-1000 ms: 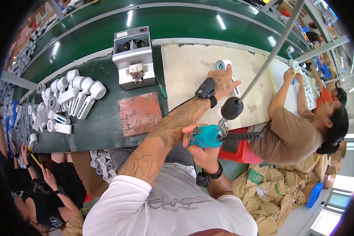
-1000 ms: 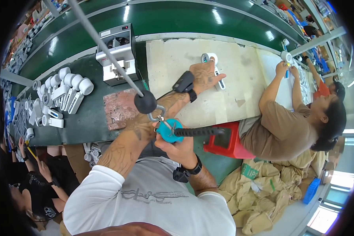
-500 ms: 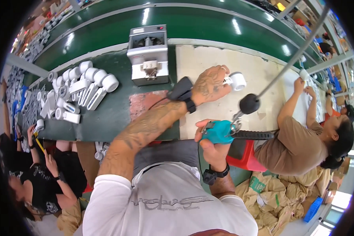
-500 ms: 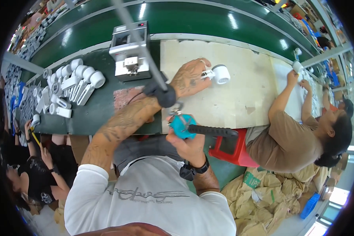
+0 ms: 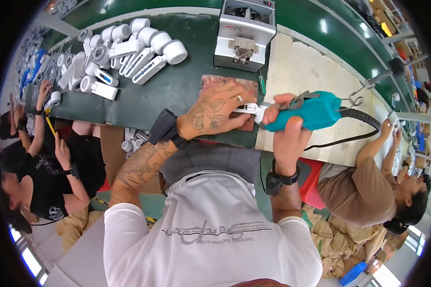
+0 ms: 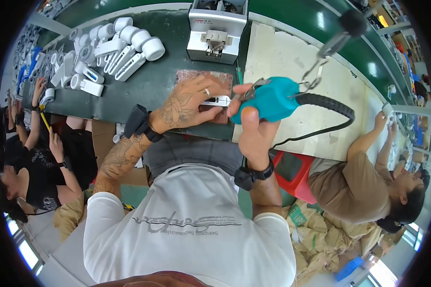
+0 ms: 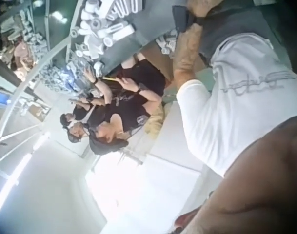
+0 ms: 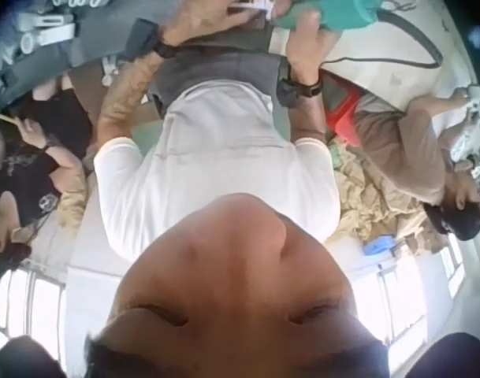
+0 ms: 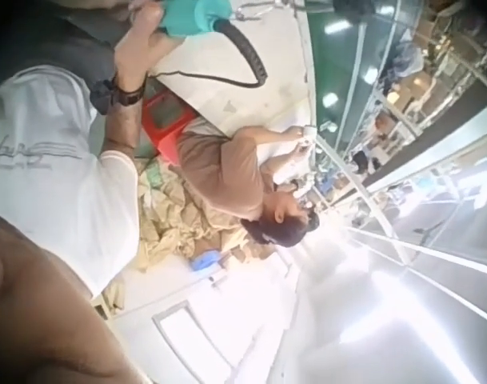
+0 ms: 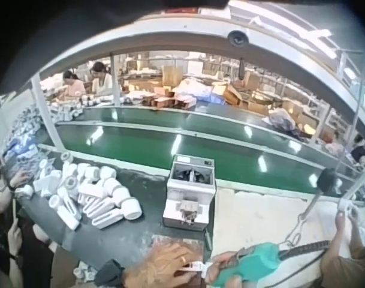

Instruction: Assemble small white electronic hand-held devices using an electric screwdriver on a factory production line.

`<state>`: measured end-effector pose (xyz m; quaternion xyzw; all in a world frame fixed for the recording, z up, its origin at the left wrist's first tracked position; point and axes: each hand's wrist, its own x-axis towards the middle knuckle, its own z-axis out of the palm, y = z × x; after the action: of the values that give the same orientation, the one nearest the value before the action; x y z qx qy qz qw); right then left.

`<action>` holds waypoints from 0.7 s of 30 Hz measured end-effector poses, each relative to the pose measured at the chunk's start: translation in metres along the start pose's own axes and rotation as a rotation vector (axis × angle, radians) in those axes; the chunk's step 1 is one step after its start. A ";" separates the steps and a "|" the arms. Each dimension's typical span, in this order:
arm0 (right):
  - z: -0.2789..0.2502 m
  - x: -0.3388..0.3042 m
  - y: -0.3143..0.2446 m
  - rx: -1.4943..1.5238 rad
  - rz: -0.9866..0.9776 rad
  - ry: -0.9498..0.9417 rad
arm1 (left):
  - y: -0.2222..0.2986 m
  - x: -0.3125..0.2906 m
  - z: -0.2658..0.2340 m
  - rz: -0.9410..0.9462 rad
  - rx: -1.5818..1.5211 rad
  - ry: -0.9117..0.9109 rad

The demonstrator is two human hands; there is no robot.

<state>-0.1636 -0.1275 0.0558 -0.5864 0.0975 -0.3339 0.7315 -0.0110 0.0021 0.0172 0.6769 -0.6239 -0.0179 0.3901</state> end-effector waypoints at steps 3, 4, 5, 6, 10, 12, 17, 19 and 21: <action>0.016 0.015 0.008 0.045 -0.064 0.014 | -0.002 -0.006 0.004 -0.081 0.043 0.001; 0.019 0.019 0.011 0.092 -0.112 0.017 | -0.001 -0.007 0.005 -0.086 0.032 0.022; 0.026 0.023 0.009 -0.012 -0.108 0.042 | -0.001 -0.008 0.006 -0.094 0.024 0.044; 0.028 0.026 0.012 -0.020 -0.106 0.035 | -0.001 -0.009 0.006 -0.096 0.019 0.052; 0.030 0.033 0.021 -0.009 -0.163 0.053 | -0.004 -0.013 0.014 -0.099 0.072 0.101; 0.030 0.035 0.023 -0.007 -0.177 0.065 | -0.005 -0.013 0.015 -0.072 0.098 0.143; 0.030 0.037 0.025 -0.043 -0.175 0.080 | -0.003 -0.013 0.012 -0.113 0.064 0.072; 0.030 0.037 0.027 -0.005 -0.173 0.081 | -0.005 -0.016 0.017 -0.179 0.023 0.048; 0.030 0.038 0.027 0.035 -0.181 0.078 | -0.006 -0.016 0.017 -0.237 -0.012 0.029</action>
<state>-0.1089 -0.1240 0.0495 -0.5667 0.0667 -0.4228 0.7040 -0.0183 0.0073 -0.0051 0.7436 -0.5339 -0.0579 0.3983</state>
